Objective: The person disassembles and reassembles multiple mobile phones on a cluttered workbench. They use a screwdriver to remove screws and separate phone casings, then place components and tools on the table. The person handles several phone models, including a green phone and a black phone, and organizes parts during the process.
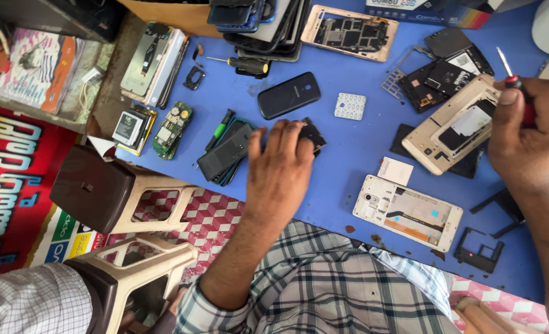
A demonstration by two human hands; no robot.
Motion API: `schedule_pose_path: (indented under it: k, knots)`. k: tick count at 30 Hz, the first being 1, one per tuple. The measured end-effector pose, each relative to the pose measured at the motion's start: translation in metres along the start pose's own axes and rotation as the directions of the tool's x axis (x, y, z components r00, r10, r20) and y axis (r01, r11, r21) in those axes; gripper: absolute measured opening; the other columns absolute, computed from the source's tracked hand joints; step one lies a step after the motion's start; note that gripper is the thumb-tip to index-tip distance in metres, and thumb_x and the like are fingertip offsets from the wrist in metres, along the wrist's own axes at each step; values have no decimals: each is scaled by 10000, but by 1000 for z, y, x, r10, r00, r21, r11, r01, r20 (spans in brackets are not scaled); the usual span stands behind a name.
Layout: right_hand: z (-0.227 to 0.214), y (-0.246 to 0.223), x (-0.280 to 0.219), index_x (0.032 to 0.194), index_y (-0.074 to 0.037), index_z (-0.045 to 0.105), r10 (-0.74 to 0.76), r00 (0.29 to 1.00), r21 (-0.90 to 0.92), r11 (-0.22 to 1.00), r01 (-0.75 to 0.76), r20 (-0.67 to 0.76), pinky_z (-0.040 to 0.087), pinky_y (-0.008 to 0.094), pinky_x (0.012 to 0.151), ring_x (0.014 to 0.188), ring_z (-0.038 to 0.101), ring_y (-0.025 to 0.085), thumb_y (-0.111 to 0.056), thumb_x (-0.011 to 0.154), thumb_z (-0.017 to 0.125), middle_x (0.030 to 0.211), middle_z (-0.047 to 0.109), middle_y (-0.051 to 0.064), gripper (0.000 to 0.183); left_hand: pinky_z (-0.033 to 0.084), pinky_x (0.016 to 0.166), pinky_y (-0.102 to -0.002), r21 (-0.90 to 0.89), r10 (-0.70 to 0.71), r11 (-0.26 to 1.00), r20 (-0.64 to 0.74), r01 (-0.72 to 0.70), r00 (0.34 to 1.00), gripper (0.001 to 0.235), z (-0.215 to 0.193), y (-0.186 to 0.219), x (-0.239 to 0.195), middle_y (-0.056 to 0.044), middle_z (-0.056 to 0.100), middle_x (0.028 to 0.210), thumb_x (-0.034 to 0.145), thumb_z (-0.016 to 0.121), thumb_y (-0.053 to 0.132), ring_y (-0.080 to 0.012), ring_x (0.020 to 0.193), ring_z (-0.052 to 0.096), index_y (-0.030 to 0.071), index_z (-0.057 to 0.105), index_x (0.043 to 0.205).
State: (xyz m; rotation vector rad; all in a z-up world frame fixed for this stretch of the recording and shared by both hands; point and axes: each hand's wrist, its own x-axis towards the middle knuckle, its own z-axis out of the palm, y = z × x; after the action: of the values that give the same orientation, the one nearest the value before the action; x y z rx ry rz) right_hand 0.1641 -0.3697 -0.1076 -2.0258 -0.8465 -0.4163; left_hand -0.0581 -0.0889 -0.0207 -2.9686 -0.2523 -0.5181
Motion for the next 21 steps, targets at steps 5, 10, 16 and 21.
schedule_pose_path:
  k: [5,10,16,21]
  knots:
    - [-2,-8,-2,1218,65,622,82,996,5,997,-83,41,471,242,738,775,572,132,-246,1255,541,965,632,110,324,479,1005,-491,-52,-95,994,-33,93,995,149,4,19,-4,-166,606,1343,931,708,172,-325,1269,593,43,658,985]
    - [-1,-13,-1,1230,51,611,111,993,49,992,-113,43,522,235,815,877,631,110,-274,1236,480,1028,676,100,350,473,962,-499,-185,-156,971,-14,151,988,249,3,29,-7,-194,572,1384,931,734,226,-362,1282,573,22,637,1036]
    - [-1,-11,-3,1230,52,603,136,989,71,988,-140,50,496,224,811,854,595,111,-283,1258,482,1017,674,97,357,415,1003,-543,-155,-157,976,-6,154,988,335,5,30,-13,-164,577,1368,874,790,271,-318,1279,553,50,620,1060]
    - [-2,-5,-1,1229,60,630,89,996,-1,996,-89,29,459,244,726,770,557,119,-261,1239,521,966,635,107,339,426,1006,-515,-181,-151,973,-33,143,988,336,7,30,-15,-127,596,1365,876,807,253,-306,1282,560,60,617,1076]
